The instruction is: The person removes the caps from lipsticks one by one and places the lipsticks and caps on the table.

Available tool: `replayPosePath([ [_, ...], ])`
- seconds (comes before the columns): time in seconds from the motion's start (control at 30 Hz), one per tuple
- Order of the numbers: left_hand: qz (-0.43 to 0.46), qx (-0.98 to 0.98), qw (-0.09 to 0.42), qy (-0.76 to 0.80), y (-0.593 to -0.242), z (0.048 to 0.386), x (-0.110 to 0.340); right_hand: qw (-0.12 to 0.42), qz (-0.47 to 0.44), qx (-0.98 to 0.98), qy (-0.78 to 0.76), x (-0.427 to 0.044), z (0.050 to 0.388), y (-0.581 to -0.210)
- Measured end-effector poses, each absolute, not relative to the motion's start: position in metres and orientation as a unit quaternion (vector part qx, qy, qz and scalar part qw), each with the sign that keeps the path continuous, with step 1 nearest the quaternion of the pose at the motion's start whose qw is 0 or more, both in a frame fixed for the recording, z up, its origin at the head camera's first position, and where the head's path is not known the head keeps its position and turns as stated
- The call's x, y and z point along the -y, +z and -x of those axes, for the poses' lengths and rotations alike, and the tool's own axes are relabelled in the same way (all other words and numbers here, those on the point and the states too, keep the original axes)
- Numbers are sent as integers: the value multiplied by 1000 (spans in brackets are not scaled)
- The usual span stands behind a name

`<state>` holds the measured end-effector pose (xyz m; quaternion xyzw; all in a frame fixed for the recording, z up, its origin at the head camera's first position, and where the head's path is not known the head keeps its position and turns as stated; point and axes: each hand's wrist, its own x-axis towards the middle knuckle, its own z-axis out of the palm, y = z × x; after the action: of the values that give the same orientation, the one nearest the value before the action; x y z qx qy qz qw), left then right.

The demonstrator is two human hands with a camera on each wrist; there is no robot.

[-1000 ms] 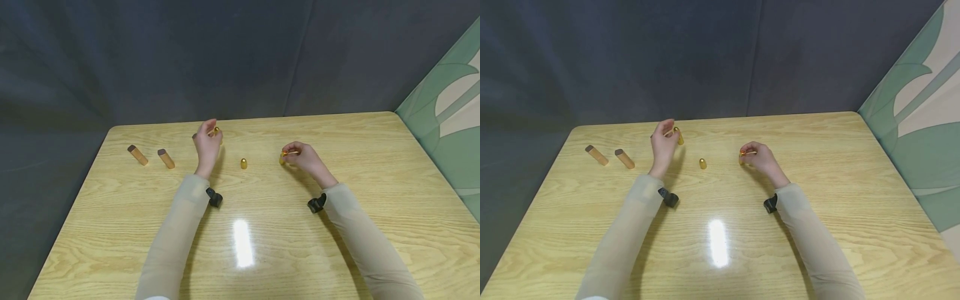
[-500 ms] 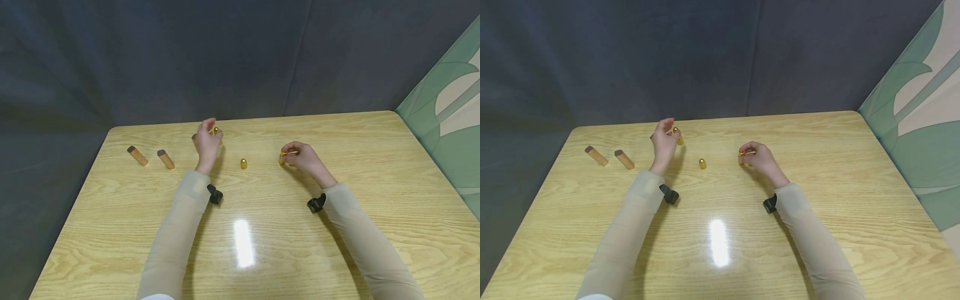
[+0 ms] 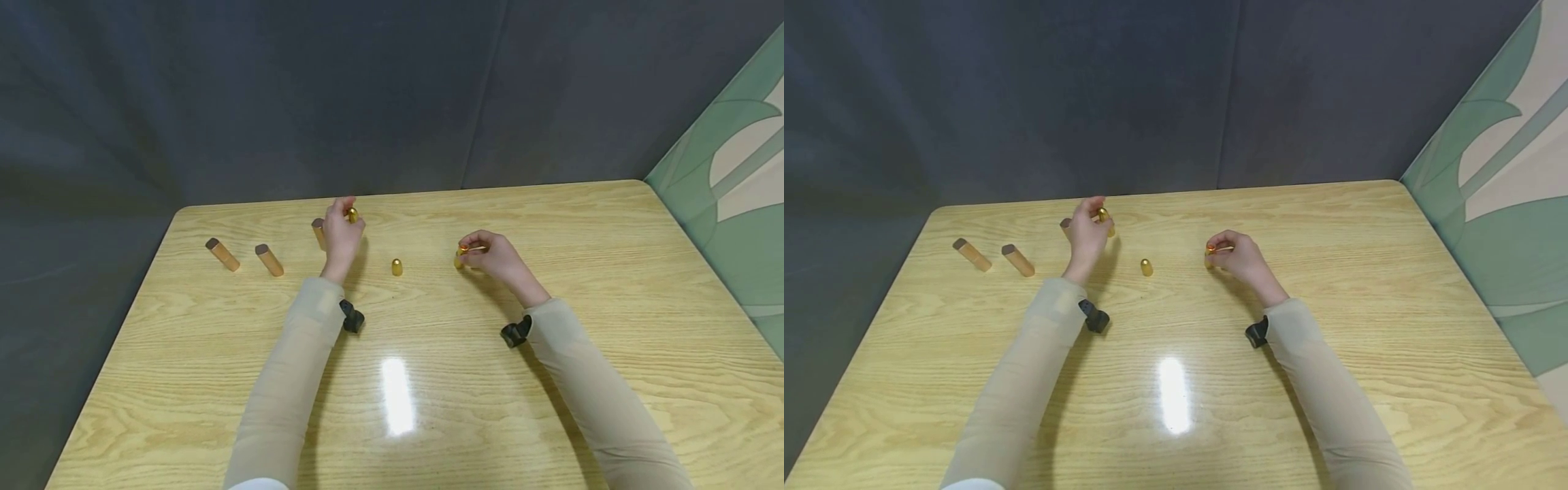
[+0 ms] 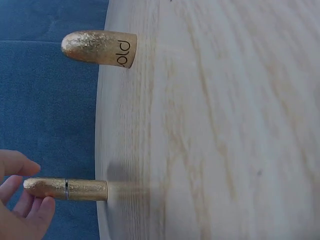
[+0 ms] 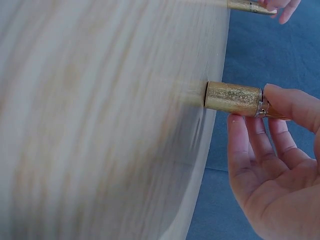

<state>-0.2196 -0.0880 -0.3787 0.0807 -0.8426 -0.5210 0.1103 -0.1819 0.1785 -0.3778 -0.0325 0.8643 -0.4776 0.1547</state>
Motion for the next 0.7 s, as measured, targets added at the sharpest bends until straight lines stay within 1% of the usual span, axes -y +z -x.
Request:
replayPosePath([
  [0.4, -61, 874, 96, -472, -382, 219, 89, 154, 34, -865, -477, -178, 183, -379],
  [0.7, -54, 877, 82, -471, -383, 216, 91, 154, 36, -866, -474, -178, 182, -378],
])
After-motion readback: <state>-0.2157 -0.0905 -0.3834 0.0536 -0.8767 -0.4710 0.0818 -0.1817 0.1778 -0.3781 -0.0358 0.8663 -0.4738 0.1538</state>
